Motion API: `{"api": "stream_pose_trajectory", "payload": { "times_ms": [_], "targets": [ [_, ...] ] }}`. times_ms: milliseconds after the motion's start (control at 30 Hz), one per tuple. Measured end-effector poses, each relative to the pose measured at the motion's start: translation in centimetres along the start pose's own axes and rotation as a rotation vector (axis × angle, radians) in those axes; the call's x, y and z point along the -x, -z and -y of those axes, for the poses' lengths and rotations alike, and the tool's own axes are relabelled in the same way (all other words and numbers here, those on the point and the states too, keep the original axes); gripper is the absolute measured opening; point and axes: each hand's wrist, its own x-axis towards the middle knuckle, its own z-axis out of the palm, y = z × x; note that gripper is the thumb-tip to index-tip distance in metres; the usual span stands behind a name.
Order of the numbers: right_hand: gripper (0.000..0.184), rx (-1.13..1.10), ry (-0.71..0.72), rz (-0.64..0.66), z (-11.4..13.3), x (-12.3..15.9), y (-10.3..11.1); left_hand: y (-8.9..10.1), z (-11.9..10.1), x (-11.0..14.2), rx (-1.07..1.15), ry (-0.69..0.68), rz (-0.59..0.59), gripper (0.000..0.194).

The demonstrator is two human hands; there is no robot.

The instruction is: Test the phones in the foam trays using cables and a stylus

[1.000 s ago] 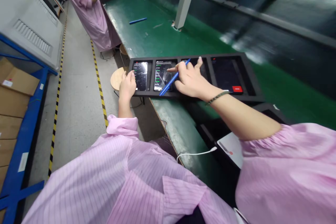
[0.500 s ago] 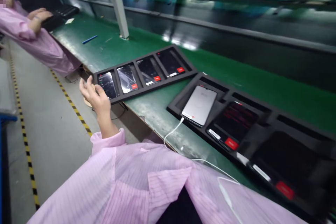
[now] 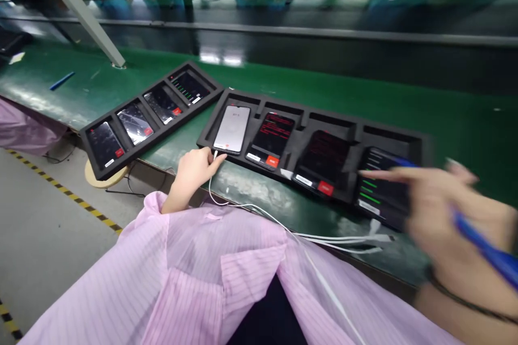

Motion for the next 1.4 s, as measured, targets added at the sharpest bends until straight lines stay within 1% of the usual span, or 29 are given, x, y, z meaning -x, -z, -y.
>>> {"api": "stream_pose_trajectory", "payload": {
  "times_ms": [33, 67, 100, 167, 233, 300, 367, 467, 533, 567, 633, 667, 733, 767, 800, 833, 900, 967, 1067, 1133, 1267, 1400],
  "targets": [
    [0.029, -0.103, 0.064, 0.096, 1.0, -1.0, -0.9, -0.2, 0.1, 0.0, -0.011, -0.004, 0.008, 0.04],
    [0.027, -0.177, 0.131, 0.195, 2.2, -2.2, -2.1, -0.4, 0.1, 0.1, -0.014, -0.01, 0.008, 0.038],
    [0.031, -0.221, 0.2, 0.257, 3.5, -3.5, -3.5, -0.6, 0.2, 0.2, -0.01, -0.015, -0.002, 0.036],
    [0.034, -0.229, 0.287, 0.485, 5.8, -6.3, -6.5, -1.0, 0.2, 0.4, 0.02, -0.014, -0.042, 0.034],
    [0.024, -0.203, 0.296, 0.626, 7.2, -8.6, -9.3, -1.4, 0.2, 0.5, 0.07, -0.004, -0.098, 0.033],
    [0.02, -0.183, 0.25, 0.728, 7.6, -10.3, -11.7, -1.7, 0.4, 0.6, 0.114, -0.003, -0.149, 0.03],
    [0.028, -0.182, 0.21, 0.787, 7.2, -11.5, -13.5, -1.9, 0.6, 0.5, 0.138, -0.029, -0.185, 0.026],
    [0.034, -0.217, 0.21, 0.833, 6.2, -12.1, -14.9, -2.1, 1.2, 0.2, 0.162, -0.12, -0.202, 0.027],
    [0.032, -0.255, 0.214, 0.819, 5.9, -12.0, -14.8, -2.3, 1.7, 0.1, 0.193, -0.186, -0.214, 0.029],
    [0.03, -0.295, 0.202, 0.78, 6.0, -11.8, -14.5, -2.4, 1.9, 0.0, 0.215, -0.221, -0.226, 0.029],
    [0.031, -0.455, 0.13, 0.66, 6.6, -11.2, -13.4, -2.7, 2.4, -0.3, 0.26, -0.289, -0.261, 0.029],
    [0.034, -0.57, 0.064, 0.59, 7.2, -10.9, -12.8, -3.0, 2.6, -0.4, 0.278, -0.322, -0.282, 0.029],
    [0.045, -0.791, -0.12, 0.51, 8.5, -10.4, -11.6, -3.5, 2.8, -0.7, 0.305, -0.388, -0.338, 0.031],
    [0.046, -0.85, -0.206, 0.492, 9.1, -10.2, -11.3, -3.8, 2.9, -0.9, 0.315, -0.424, -0.375, 0.032],
    [0.043, -0.878, -0.277, 0.478, 9.6, -9.9, -11.1, -4.0, 3.0, -1.1, 0.323, -0.461, -0.415, 0.033],
    [0.037, -0.873, -0.325, 0.461, 10.0, -9.7, -11.0, -4.2, 3.0, -1.3, 0.331, -0.498, -0.459, 0.033],
    [0.021, -0.823, -0.364, 0.42, 10.4, -9.0, -11.3, -4.5, 3.0, -1.6, 0.341, -0.563, -0.533, 0.033],
    [0.013, -0.768, -0.389, 0.367, 10.4, -8.2, -11.7, -4.7, 2.9, -1.8, 0.341, -0.606, -0.573, 0.031],
    [0.016, -0.705, -0.42, 0.315, 10.1, -7.3, -12.2, -4.8, 2.8, -1.9, 0.329, -0.636, -0.596, 0.03],
    [0.017, -0.676, -0.415, 0.293, 10.1, -6.9, -12.5, -4.9, 2.8, -1.9, 0.329, -0.641, -0.602, 0.03],
    [0.016, -0.662, -0.369, 0.278, 10.2, -7.0, -13.1, -5.1, 2.7, -1.9, 0.35, -0.634, -0.596, 0.03],
    [0.016, -0.654, -0.354, 0.275, 10.3, -7.2, -13.4, -5.2, 2.6, -1.8, 0.361, -0.629, -0.597, 0.03]
  ]
}}
